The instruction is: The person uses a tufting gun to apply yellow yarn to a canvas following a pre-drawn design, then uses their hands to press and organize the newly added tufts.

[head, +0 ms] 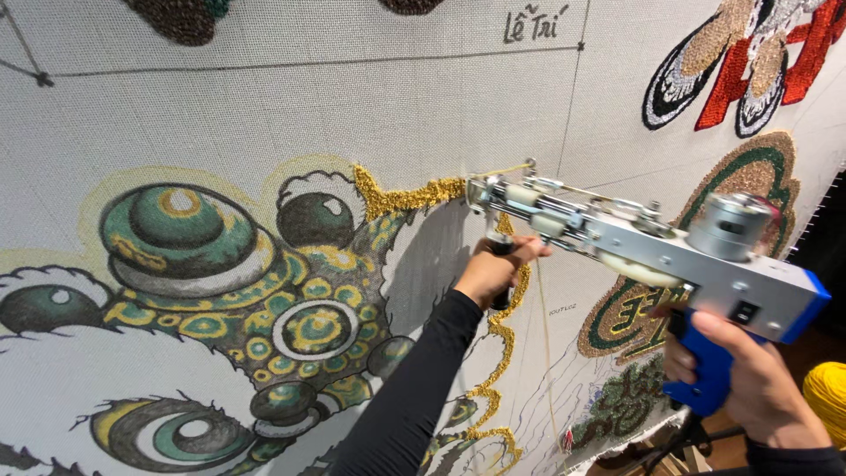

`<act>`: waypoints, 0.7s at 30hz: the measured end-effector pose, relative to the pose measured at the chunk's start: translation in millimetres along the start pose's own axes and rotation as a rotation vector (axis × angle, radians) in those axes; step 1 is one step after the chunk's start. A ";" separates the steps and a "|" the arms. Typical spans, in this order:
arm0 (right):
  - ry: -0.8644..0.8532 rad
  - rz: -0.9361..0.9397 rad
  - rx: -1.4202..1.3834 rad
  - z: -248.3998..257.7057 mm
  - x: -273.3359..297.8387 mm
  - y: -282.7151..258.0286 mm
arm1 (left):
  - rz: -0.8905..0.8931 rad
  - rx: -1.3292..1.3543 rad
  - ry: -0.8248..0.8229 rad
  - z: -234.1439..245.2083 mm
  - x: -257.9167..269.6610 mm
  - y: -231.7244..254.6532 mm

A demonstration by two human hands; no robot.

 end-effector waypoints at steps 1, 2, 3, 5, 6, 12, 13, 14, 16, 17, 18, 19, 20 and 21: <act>0.000 -0.002 0.000 20.7 -1.3 8.2 | 0.002 0.000 0.001 -7.8 6.2 -0.5; -0.031 -0.032 -0.026 39.3 -1.2 17.6 | -0.018 -0.079 0.034 -15.5 13.7 -1.1; -0.062 -0.061 -0.053 56.4 0.3 26.8 | -0.038 -0.158 0.067 -22.9 21.2 -1.7; -0.097 -0.101 -0.144 83.5 6.9 39.8 | -0.067 -0.101 0.081 -41.8 33.8 -3.3; -0.130 -0.138 -0.237 88.6 8.1 45.4 | -0.097 -0.047 0.092 -45.7 40.6 -4.6; 0.194 0.006 0.221 69.2 -6.0 29.4 | -0.149 0.020 0.388 -15.1 90.3 -40.2; 0.191 0.005 0.220 52.6 -14.5 21.8 | -0.150 0.018 0.391 -7.4 97.4 -47.5; 0.269 0.174 0.387 38.8 -21.7 1.0 | -0.177 0.063 0.463 6.9 105.1 -52.1; 0.319 0.502 0.631 -3.6 -28.9 -38.5 | -0.180 0.072 0.606 36.2 123.8 -62.3; 0.290 0.658 0.707 -30.9 -29.1 -54.9 | -0.155 0.035 0.676 51.1 135.8 -67.8; 0.263 0.703 0.803 -57.0 -32.9 -63.9 | -0.137 0.076 0.706 60.7 146.3 -73.9; 0.236 0.749 0.899 -84.7 -36.7 -70.6 | -0.118 0.117 0.735 68.9 155.4 -79.6; 0.146 0.766 0.927 -114.4 -42.0 -74.2 | -0.120 0.120 0.737 75.0 162.0 -82.5; 0.056 0.782 0.953 -142.8 -45.5 -76.0 | 0.014 -0.008 0.816 84.6 173.2 -93.6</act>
Point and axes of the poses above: each hand's wrist, its own x-axis away from the middle knuckle, its own z-axis out of the back of the hand, y = z × x, the point moved 7 cm from there along -x, towards the middle knuckle, and after that the axes turned 9 degrees about y, right-handed, at the moved point
